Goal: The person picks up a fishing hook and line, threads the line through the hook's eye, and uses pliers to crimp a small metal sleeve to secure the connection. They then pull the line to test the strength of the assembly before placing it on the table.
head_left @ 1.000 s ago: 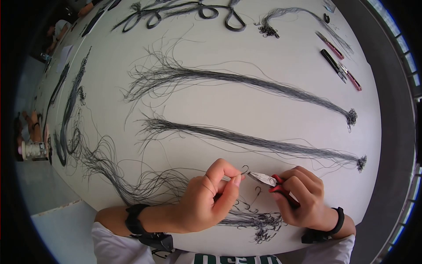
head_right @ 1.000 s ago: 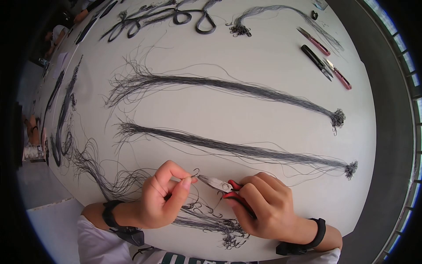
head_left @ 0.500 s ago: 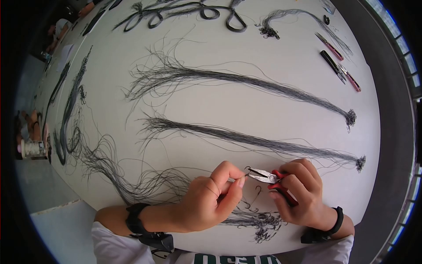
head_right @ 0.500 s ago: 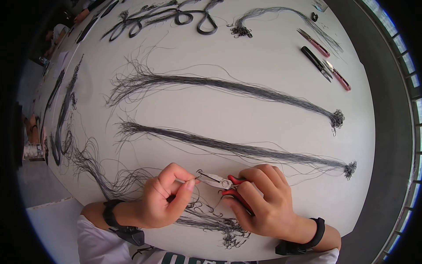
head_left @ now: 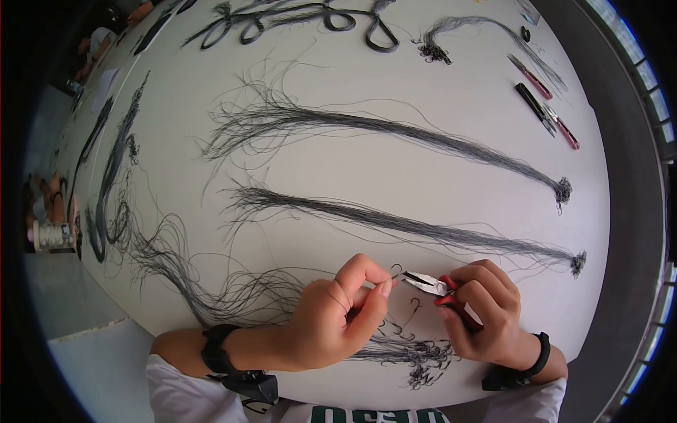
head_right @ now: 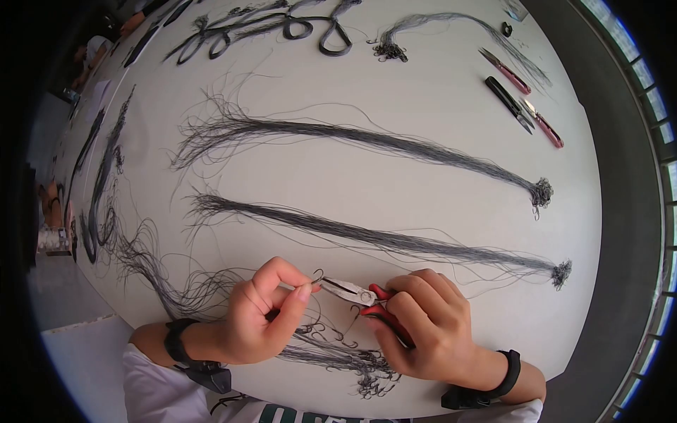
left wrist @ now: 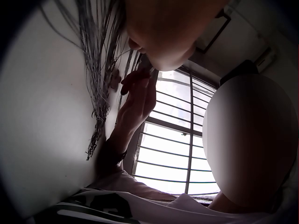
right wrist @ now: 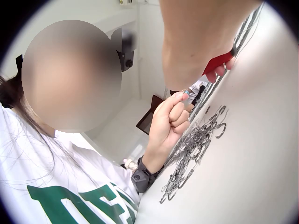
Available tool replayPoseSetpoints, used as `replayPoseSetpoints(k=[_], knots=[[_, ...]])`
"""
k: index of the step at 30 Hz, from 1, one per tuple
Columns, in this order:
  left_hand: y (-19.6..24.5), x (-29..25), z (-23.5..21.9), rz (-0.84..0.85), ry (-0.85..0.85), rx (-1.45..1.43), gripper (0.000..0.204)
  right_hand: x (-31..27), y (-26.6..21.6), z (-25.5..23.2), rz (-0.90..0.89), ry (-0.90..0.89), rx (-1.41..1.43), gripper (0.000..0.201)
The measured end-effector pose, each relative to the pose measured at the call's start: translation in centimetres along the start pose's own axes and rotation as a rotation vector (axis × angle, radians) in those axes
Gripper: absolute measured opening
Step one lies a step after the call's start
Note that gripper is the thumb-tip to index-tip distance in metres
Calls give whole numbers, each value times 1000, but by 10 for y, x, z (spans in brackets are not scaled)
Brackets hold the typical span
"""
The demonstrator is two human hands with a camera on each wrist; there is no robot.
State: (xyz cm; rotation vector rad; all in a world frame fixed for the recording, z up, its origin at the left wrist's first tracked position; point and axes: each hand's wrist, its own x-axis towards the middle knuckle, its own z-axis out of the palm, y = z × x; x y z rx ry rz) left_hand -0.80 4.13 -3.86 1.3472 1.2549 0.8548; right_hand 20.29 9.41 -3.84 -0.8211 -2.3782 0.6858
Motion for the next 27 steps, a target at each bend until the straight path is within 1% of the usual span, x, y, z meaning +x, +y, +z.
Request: replayPoseSetpoints(k=[1, 3, 10, 13, 15, 16, 18, 25, 27], knots=[[-3, 0, 1, 0, 0, 0, 4, 2, -1, 0, -7, 23, -22, 25], [-10, 0, 4, 119, 59, 3, 5, 3, -2, 0, -13, 45, -44, 26], [-12, 1, 5, 181, 56, 38, 5, 0, -1, 0, -33, -14, -46, 26], [-9, 0, 4, 154, 49, 8, 5, -1, -1, 1, -21, -9, -22, 24], [-6, 0, 2, 62, -3, 7, 4, -2, -1, 1, -17, -3, -11, 24], [-5, 0, 2, 62, -2, 7, 4, -2, -1, 1, -20, 4, -2, 24], [-4, 1, 1, -18, 40, -121, 4, -2, -1, 1, -24, 9, 7, 24], [-2, 1, 1, -36, -4, -175, 4, 2, -2, -2, 1, 28, -49, 26], [0, 1, 0, -86, -18, -256, 3, 2, -3, -1, 6, 25, -69, 26]])
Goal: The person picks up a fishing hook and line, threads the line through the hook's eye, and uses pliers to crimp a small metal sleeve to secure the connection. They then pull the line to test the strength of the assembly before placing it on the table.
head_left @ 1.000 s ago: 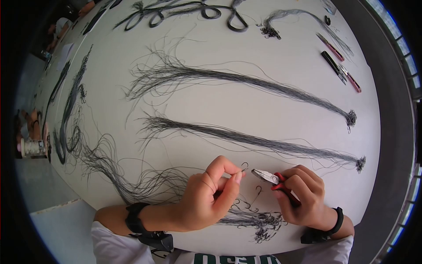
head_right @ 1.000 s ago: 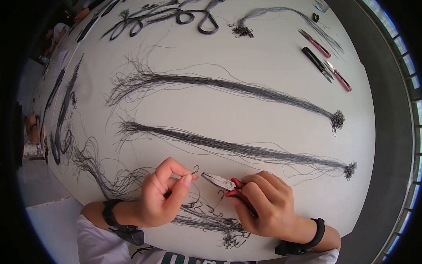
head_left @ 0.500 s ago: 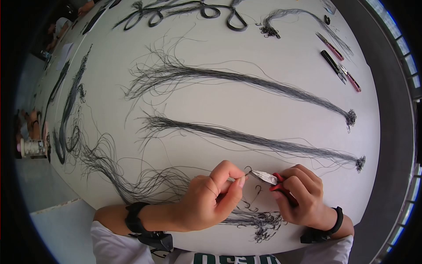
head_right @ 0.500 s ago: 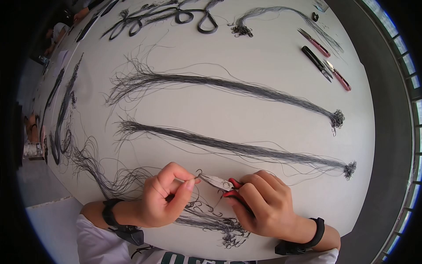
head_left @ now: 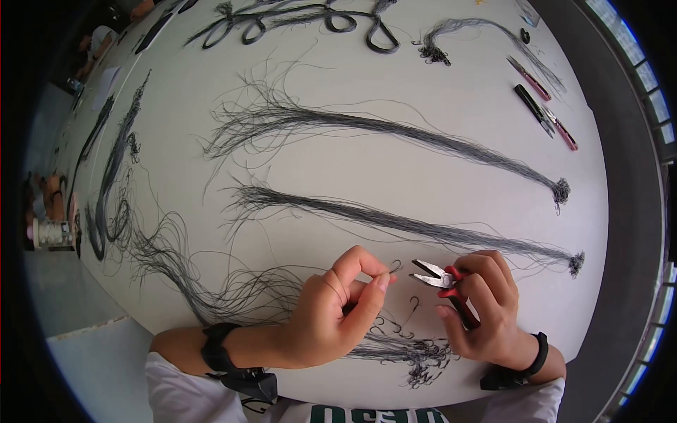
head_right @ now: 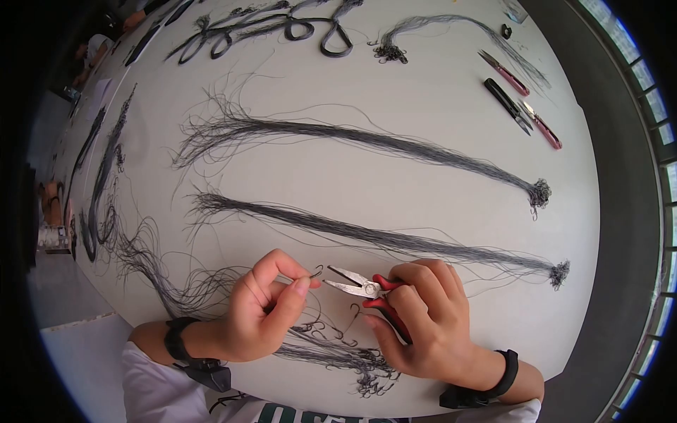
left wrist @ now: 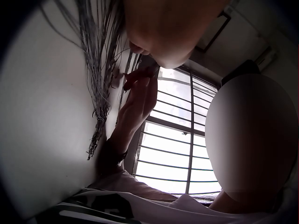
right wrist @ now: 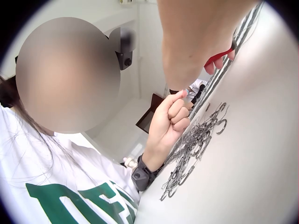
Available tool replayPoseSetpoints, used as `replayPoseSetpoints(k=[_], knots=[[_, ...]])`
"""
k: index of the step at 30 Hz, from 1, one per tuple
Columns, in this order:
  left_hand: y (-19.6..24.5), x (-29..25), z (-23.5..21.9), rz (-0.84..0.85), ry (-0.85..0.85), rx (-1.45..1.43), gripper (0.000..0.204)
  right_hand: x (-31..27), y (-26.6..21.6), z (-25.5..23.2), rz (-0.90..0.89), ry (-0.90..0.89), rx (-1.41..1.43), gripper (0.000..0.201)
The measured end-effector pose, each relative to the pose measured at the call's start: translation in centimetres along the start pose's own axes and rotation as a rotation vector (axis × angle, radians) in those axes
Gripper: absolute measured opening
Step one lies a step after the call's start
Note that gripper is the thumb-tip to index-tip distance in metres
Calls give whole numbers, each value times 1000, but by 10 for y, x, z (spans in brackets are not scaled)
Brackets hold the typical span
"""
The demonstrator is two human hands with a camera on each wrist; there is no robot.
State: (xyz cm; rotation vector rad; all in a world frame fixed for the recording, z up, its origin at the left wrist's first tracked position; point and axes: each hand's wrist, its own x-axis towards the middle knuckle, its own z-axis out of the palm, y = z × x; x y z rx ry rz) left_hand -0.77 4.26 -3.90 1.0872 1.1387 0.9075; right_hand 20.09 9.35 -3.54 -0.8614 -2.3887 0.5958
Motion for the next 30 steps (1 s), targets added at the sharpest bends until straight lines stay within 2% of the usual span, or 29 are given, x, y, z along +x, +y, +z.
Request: replayPoseSetpoints(k=[6, 9, 15, 17, 21, 26, 30], knots=[[-6, -1, 0, 69, -36, 31, 5, -1, -2, 1, 10, -34, -47, 27], [-3, -2, -1, -6, -61, -33, 5, 1, -4, 2, -15, -19, -32, 26], [-6, -4, 5, 6, -18, -148, 4, -2, -5, 4, -37, -17, -38, 25], [-7, -4, 4, -6, -29, -186, 4, -5, -4, 6, -39, 11, 9, 38], [-7, -5, 5, -29, -38, -264, 4, -5, -7, 11, -28, 76, 33, 43], [-8, -5, 6, -23, -41, -271, 6, -2, -8, 7, -9, -40, -89, 36], [-8, -6, 7, -27, -64, -297, 7, -3, -10, 6, 23, -53, -99, 32]])
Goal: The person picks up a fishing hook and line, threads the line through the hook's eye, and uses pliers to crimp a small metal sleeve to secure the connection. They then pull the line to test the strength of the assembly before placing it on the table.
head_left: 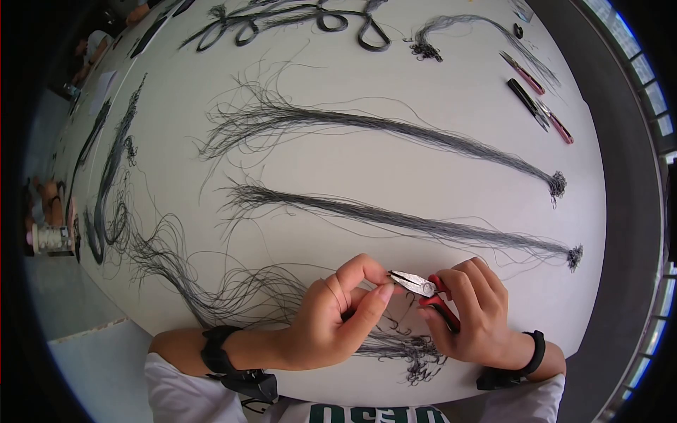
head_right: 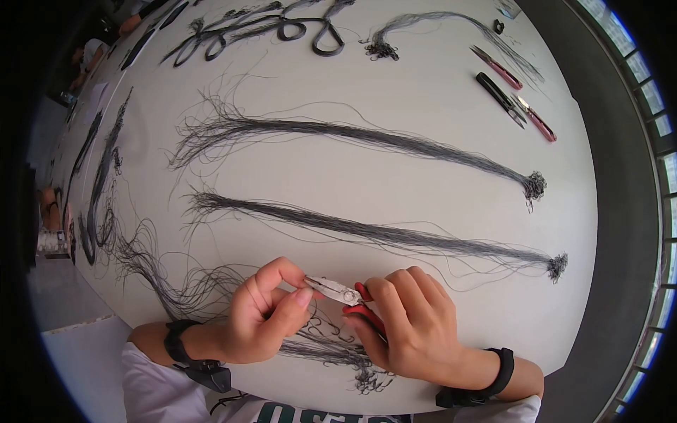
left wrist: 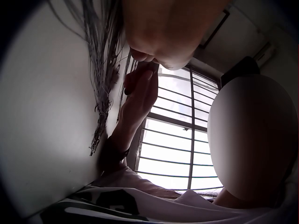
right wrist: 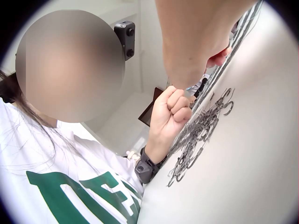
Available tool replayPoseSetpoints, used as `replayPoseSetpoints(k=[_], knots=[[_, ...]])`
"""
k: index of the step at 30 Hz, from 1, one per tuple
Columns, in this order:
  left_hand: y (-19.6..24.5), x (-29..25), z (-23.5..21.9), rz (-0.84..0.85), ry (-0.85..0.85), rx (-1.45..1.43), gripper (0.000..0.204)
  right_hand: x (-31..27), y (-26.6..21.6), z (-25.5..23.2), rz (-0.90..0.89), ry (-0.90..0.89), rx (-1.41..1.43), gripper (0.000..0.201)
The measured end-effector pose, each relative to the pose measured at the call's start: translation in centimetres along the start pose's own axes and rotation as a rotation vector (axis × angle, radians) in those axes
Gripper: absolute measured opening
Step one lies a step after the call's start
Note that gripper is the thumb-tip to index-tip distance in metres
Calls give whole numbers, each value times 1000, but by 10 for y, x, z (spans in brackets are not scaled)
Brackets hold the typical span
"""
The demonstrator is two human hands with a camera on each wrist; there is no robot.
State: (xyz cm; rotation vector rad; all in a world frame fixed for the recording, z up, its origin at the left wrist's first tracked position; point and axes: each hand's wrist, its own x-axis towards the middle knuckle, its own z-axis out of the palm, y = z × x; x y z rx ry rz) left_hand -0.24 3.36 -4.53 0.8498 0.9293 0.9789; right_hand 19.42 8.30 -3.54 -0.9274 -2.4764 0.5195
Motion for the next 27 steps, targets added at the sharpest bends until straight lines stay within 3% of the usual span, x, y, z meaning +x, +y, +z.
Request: replayPoseSetpoints(k=[19, 22, 24, 27], knots=[[3, 3, 1, 1, -85, 118, 9, 1, 1, -2, 112, -59, 189, 25], [0, 3, 0, 69, -99, 147, 7, 0, 3, -2, 123, -66, 211, 25], [1, 0, 2, -12, -22, 90, 7, 0, 4, -2, 134, -71, 223, 25], [1, -2, 2, -7, -7, 117, 8, 0, 5, -2, 131, -76, 239, 25]])
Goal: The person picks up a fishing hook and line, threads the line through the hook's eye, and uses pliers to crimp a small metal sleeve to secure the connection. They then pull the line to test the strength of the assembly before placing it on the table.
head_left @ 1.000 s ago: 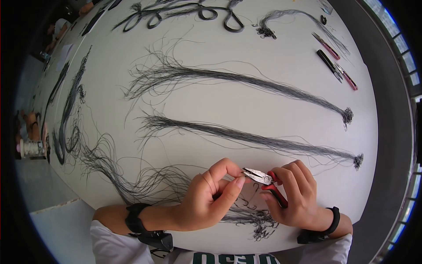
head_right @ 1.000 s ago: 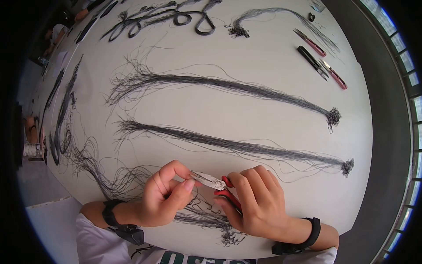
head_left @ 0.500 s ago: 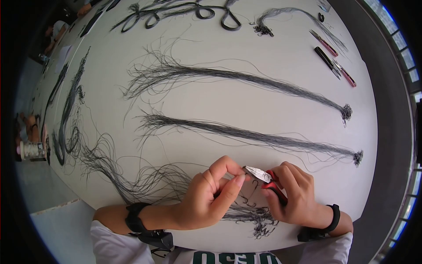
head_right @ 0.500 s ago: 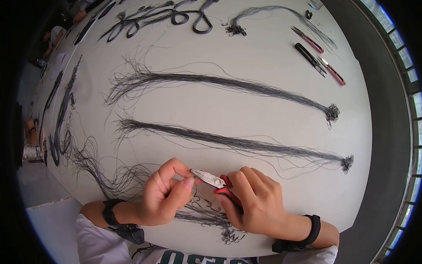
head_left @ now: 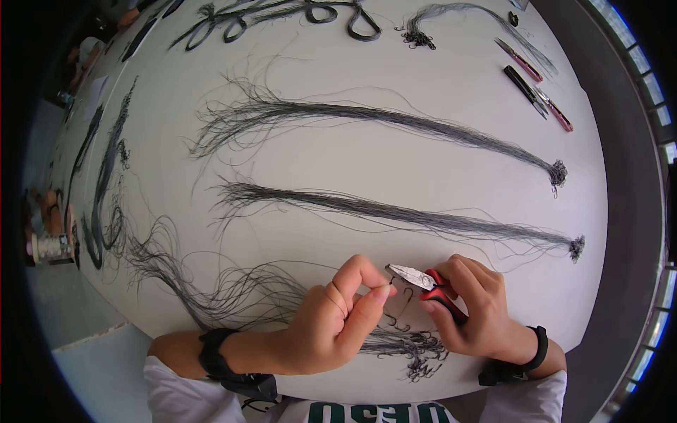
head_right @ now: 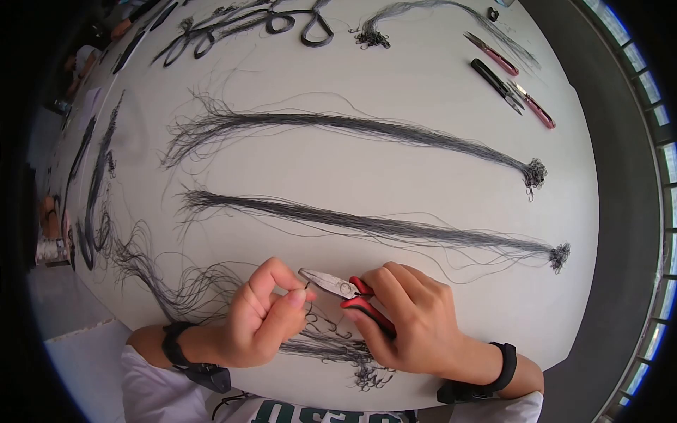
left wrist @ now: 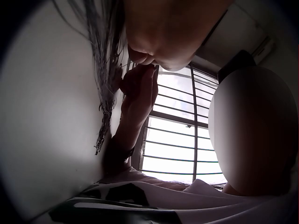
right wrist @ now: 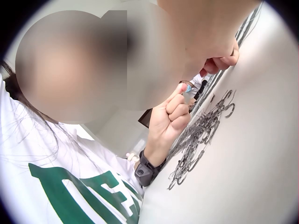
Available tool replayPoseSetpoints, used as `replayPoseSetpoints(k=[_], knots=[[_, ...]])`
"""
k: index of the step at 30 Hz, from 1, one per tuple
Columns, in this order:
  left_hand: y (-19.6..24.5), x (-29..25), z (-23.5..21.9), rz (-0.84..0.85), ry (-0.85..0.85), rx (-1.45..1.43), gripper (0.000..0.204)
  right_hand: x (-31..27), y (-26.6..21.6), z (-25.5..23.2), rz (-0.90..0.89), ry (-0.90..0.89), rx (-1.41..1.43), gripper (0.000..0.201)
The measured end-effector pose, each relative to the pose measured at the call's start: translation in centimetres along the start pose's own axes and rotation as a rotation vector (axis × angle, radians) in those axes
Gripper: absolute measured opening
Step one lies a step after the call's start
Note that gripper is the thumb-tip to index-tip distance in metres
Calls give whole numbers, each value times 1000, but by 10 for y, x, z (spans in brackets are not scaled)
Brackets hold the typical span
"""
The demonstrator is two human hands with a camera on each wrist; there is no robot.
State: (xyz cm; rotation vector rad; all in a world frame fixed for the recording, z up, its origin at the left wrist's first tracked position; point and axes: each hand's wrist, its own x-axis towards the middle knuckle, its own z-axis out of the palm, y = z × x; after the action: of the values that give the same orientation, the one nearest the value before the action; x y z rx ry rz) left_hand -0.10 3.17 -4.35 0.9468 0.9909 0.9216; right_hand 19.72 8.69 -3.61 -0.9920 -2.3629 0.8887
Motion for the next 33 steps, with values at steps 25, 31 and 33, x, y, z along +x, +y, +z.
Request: replayPoseSetpoints(k=[25, 31, 33], knots=[[-3, -7, -2, -24, -8, 61, 6, 1, 3, -2, 50, 18, 101, 26], [-2, -8, -2, 4, 2, 67, 6, 1, 1, -3, 65, 13, 109, 26], [-3, -7, -1, 34, 3, 35, 7, 2, 1, -3, 75, 7, 109, 25]])
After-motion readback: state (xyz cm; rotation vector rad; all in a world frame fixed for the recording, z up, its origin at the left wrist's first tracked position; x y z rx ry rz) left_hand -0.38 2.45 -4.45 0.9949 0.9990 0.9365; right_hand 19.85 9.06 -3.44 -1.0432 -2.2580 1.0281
